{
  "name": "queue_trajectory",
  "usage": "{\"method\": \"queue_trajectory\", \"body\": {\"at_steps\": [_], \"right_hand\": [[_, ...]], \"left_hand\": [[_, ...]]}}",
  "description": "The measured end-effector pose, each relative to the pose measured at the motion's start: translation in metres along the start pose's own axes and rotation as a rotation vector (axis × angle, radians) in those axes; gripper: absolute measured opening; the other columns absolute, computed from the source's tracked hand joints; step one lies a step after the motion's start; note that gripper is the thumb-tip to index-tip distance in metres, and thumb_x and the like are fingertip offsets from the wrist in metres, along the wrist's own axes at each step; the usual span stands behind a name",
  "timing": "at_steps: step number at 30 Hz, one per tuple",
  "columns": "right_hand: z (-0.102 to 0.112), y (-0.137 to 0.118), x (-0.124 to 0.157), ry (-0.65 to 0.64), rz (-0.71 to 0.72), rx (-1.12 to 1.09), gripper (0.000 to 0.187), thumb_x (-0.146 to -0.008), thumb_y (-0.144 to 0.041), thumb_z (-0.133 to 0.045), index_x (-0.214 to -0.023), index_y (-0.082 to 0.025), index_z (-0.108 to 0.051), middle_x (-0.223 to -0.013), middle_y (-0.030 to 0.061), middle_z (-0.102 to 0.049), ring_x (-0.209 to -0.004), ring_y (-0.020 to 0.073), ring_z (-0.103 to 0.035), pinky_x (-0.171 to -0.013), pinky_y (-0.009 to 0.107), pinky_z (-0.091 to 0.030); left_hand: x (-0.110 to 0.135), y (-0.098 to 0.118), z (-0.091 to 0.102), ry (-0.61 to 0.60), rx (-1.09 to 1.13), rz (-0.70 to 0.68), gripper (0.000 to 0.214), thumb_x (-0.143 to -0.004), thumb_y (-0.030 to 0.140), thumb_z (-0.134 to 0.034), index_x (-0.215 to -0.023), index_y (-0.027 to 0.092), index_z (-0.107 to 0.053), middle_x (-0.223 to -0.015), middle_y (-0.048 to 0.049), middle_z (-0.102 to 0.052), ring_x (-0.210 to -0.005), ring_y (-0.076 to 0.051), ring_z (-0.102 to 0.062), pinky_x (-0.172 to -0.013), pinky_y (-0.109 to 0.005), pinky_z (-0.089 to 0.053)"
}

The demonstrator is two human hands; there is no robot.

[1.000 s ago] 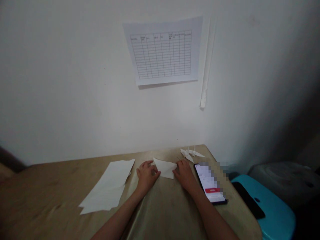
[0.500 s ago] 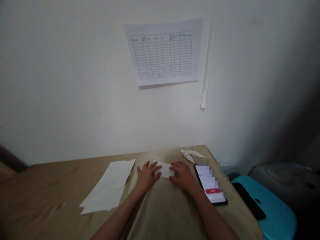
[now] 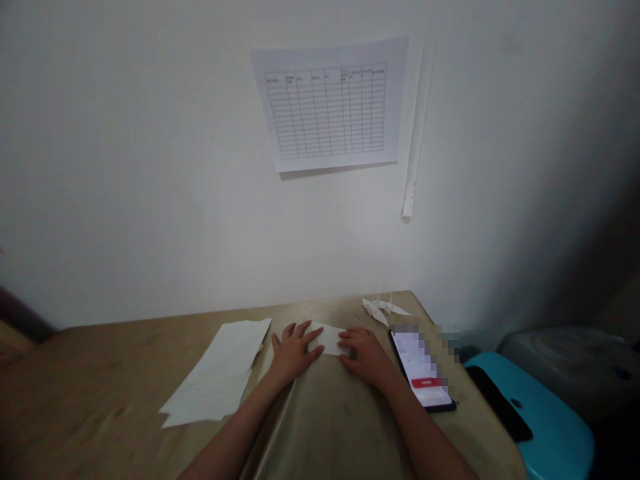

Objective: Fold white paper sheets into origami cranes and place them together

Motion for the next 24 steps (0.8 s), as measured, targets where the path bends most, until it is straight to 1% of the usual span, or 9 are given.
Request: {"method": "queue_trajectory", "body": {"at_steps": [2,4,6,12,17,24], "right_hand": [[0.001,-0.004,0.001,0.008,0.031,0.019,0.031,-0.080,-0.015,-0.065,-0.109,-0.022,-0.076,-0.127,0.0087,-0.071,-0.126,0.0259,-0.059,-0.113,0.049,-0.040],[0.002,-0.006,0.001,0.009,0.050,0.030,0.036,-0.079,-0.008,-0.059,-0.106,-0.022,-0.076,-0.125,0.0083,-0.072,-0.123,0.0248,-0.061,-0.112,0.048,-0.041],[0.003,-0.006,0.001,0.014,0.056,0.031,0.038,-0.078,-0.005,-0.056,-0.105,-0.021,-0.076,-0.124,0.0084,-0.073,-0.122,0.0243,-0.062,-0.111,0.047,-0.042],[0.002,0.002,0.000,0.040,0.057,0.017,0.029,-0.085,-0.011,-0.055,-0.104,-0.021,-0.075,-0.121,0.0095,-0.073,-0.119,0.0239,-0.063,-0.110,0.047,-0.044],[0.001,0.007,0.000,0.041,0.039,-0.003,0.031,-0.087,-0.011,-0.052,-0.107,-0.021,-0.073,-0.119,0.0082,-0.073,-0.119,0.0227,-0.062,-0.111,0.044,-0.043],[0.003,0.011,0.000,0.052,-0.023,0.004,0.033,-0.089,-0.014,-0.050,-0.114,-0.018,-0.071,-0.120,0.0111,-0.071,-0.117,0.0234,-0.063,-0.109,0.043,-0.044]], "left_hand": [[0.001,0.002,0.002,0.002,-0.004,-0.004,0.050,-0.089,0.061,-0.058,-0.138,0.052,-0.055,-0.158,0.0023,-0.045,-0.148,-0.041,-0.029,-0.111,-0.082,-0.012],[0.001,0.004,0.004,-0.004,-0.009,-0.006,0.050,-0.089,0.061,-0.059,-0.138,0.051,-0.056,-0.158,0.0017,-0.046,-0.148,-0.041,-0.029,-0.112,-0.081,-0.012],[0.002,0.005,0.006,-0.017,-0.010,-0.002,0.051,-0.088,0.061,-0.060,-0.138,0.051,-0.057,-0.157,0.0009,-0.046,-0.147,-0.040,-0.030,-0.113,-0.080,-0.012],[0.003,0.008,0.010,-0.012,0.026,-0.023,0.048,-0.088,0.057,-0.063,-0.135,0.050,-0.059,-0.152,-0.0025,-0.052,-0.144,-0.037,-0.034,-0.115,-0.076,-0.012],[0.003,0.009,0.011,-0.015,0.046,-0.030,0.047,-0.087,0.054,-0.064,-0.133,0.047,-0.062,-0.145,-0.0048,-0.056,-0.141,-0.036,-0.038,-0.116,-0.074,-0.012],[0.002,0.009,0.013,0.019,0.071,-0.054,0.041,-0.087,0.052,-0.066,-0.126,0.043,-0.068,-0.131,-0.0059,-0.061,-0.133,-0.033,-0.045,-0.117,-0.070,-0.013]]}}
Point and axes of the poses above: each hand's wrist, its own x-axis away from the middle knuckle, its own z-axis out of the back of the hand, y = z × x, the point moved 7 cm from there along -x, towards the middle knuckle
